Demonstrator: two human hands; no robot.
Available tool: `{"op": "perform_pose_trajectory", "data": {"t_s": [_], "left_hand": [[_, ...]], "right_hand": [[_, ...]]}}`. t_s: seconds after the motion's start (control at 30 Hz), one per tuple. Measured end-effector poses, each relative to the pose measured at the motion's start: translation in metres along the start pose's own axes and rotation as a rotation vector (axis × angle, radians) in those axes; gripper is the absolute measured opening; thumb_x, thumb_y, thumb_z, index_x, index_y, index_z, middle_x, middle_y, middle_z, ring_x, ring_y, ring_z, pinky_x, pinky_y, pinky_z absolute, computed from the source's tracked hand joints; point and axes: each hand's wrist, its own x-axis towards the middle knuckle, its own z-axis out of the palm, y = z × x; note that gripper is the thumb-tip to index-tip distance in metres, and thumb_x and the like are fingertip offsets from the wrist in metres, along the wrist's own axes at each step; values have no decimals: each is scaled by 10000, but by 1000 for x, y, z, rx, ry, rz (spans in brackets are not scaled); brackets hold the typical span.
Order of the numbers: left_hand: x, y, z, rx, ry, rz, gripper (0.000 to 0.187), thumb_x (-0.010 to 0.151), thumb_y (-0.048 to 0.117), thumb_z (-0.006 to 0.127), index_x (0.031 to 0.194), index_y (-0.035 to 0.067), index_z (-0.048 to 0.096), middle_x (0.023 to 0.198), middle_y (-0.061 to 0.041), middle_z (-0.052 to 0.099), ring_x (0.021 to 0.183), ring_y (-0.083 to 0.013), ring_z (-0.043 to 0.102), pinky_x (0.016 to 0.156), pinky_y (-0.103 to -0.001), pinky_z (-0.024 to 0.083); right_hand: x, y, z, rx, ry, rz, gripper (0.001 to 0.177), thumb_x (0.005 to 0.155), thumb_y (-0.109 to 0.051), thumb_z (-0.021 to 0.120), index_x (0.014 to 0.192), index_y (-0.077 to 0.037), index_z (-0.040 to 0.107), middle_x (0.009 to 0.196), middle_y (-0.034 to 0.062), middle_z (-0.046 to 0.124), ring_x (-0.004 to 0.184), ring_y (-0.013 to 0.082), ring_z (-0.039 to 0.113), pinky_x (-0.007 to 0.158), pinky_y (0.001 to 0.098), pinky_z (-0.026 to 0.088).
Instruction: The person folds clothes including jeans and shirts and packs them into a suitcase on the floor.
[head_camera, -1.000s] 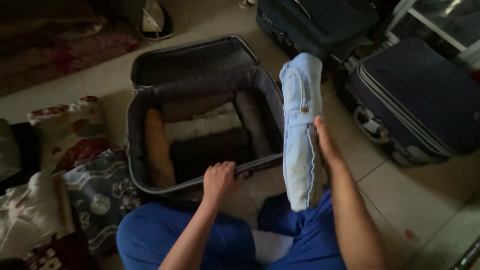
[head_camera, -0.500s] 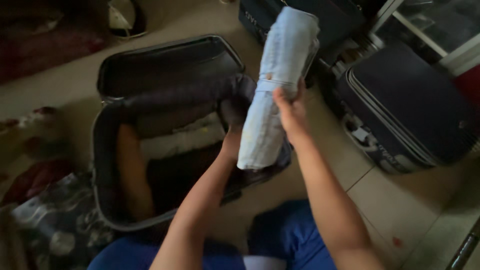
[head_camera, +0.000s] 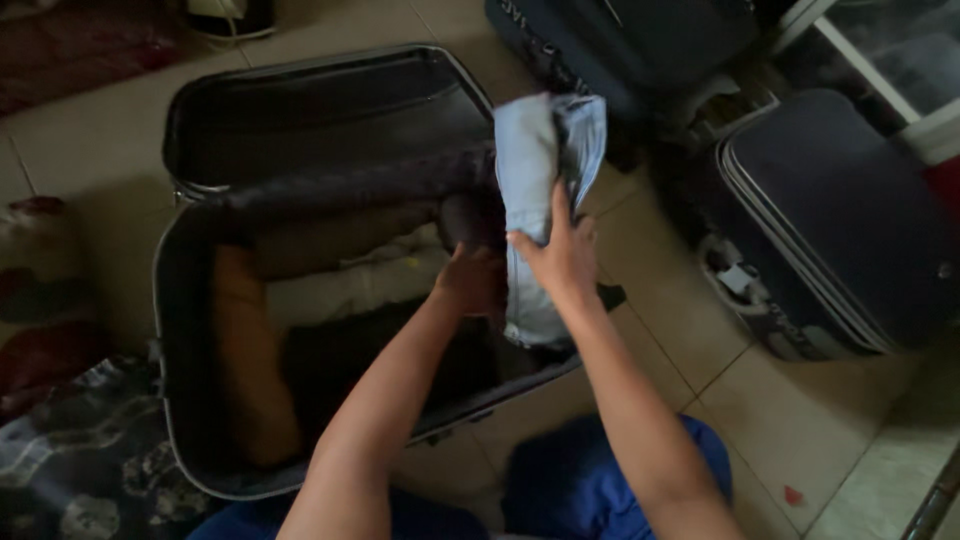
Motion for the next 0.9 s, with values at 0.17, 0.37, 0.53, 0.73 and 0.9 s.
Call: {"op": "perform_pose_trajectory", "data": {"t_s": [0.17,0.37,0.53,0.73,0.9], "left_hand": [[-12,6,-21,28,-104,-28,566,886,491,632,1348,166,656,1498,-24,505,1424,-281,355,1166,-655,256],[-21,8,-21,28,-119,-32,465,937,443,589,1313,186,684,1459,-26,554,1412,-313,382,1157,-669,287],[-21,11,-15,20,-38,-58,458,980,467,550,1303,175,692,1394,-19,621,1385,-257,442,1171,-672,307],[-13,2,6,70,-27,-24,554,909,570,577,1314,204,669,1423,-1,548,1410,-264,356,1120,-697,258],[-15,3,11,36,-8,-32,549,923,608,552,1343,270,653,1454,27,528,1437,-254,340,1161,-696,220]], "right_hand": [[-13,-21,19,-336,90,-148,1037,804,-615,798,1630,-287,263,1187,334,543,977,508,597,791,550,541],[-18,-13,50,-515,99,-242,1012,816,-515,776,1624,-199,254,1122,356,524,808,427,569,566,480,548],[-26,8,81,-770,49,-260,772,972,-104,577,1663,-200,247,1181,370,516,832,402,575,524,435,563],[-14,17,99,-734,-193,-173,776,921,-138,555,1621,-246,238,1243,337,476,852,421,589,583,472,590],[-8,30,101,-691,-164,-259,782,953,-102,534,1662,-227,228,1239,354,491,847,437,612,598,455,597]]}}
